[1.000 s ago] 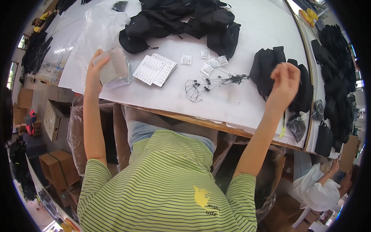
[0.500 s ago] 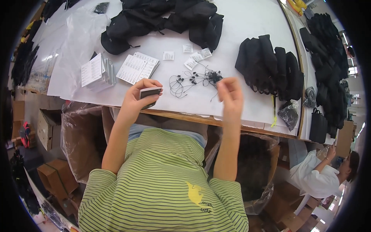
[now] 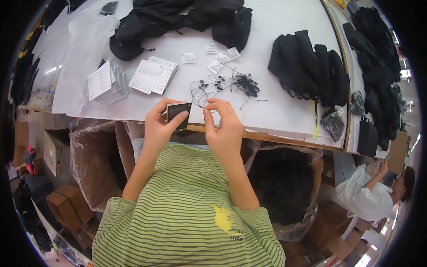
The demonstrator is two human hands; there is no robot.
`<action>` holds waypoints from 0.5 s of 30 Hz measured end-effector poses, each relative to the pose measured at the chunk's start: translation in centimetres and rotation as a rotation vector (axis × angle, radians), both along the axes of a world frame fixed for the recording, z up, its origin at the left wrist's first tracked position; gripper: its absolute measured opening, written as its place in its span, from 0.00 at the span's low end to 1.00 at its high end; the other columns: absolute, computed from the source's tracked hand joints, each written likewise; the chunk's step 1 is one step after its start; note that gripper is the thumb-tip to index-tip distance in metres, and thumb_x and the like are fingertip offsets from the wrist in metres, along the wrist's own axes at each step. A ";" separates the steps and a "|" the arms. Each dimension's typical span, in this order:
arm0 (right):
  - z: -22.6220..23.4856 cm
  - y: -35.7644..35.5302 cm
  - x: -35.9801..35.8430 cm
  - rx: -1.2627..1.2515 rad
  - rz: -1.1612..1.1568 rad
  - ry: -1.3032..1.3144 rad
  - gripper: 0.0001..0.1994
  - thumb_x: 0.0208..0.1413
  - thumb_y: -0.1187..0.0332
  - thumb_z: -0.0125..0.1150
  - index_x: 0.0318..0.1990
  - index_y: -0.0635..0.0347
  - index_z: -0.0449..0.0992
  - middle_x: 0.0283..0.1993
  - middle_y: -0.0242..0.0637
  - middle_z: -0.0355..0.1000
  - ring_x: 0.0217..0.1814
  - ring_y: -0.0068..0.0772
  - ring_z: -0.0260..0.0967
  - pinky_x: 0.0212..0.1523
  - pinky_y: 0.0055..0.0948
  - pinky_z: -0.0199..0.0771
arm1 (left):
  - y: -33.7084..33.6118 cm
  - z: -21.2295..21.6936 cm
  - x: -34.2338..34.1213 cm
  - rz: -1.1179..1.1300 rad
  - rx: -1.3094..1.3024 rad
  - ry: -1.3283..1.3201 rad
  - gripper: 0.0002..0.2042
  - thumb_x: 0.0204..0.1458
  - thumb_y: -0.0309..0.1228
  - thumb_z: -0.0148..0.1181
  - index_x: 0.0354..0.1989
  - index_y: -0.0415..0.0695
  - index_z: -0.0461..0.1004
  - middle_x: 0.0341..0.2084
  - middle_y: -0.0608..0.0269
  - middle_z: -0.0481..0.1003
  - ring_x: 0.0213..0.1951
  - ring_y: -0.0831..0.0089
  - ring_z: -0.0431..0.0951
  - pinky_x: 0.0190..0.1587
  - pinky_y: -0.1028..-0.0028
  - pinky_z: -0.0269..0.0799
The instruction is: Packing black cases with instructional inserts and silica gel packets.
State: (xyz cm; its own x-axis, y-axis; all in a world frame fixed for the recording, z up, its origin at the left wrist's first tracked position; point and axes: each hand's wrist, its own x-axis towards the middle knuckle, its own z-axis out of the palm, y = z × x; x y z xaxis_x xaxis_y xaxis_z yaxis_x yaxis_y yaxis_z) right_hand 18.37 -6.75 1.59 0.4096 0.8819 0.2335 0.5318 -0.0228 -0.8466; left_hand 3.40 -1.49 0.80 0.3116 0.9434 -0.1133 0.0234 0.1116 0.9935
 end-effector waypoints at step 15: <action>-0.2 -0.5 -0.6 -0.032 -0.038 0.233 0.04 0.49 0.72 0.65 0.31 0.60 0.76 0.15 0.24 0.49 0.17 0.15 0.42 0.18 0.21 0.42 | -1.0 -0.6 1.0 -0.001 0.086 0.014 0.09 0.49 0.22 0.63 0.37 0.37 0.73 0.31 0.67 0.74 0.33 0.82 0.73 0.37 0.81 0.71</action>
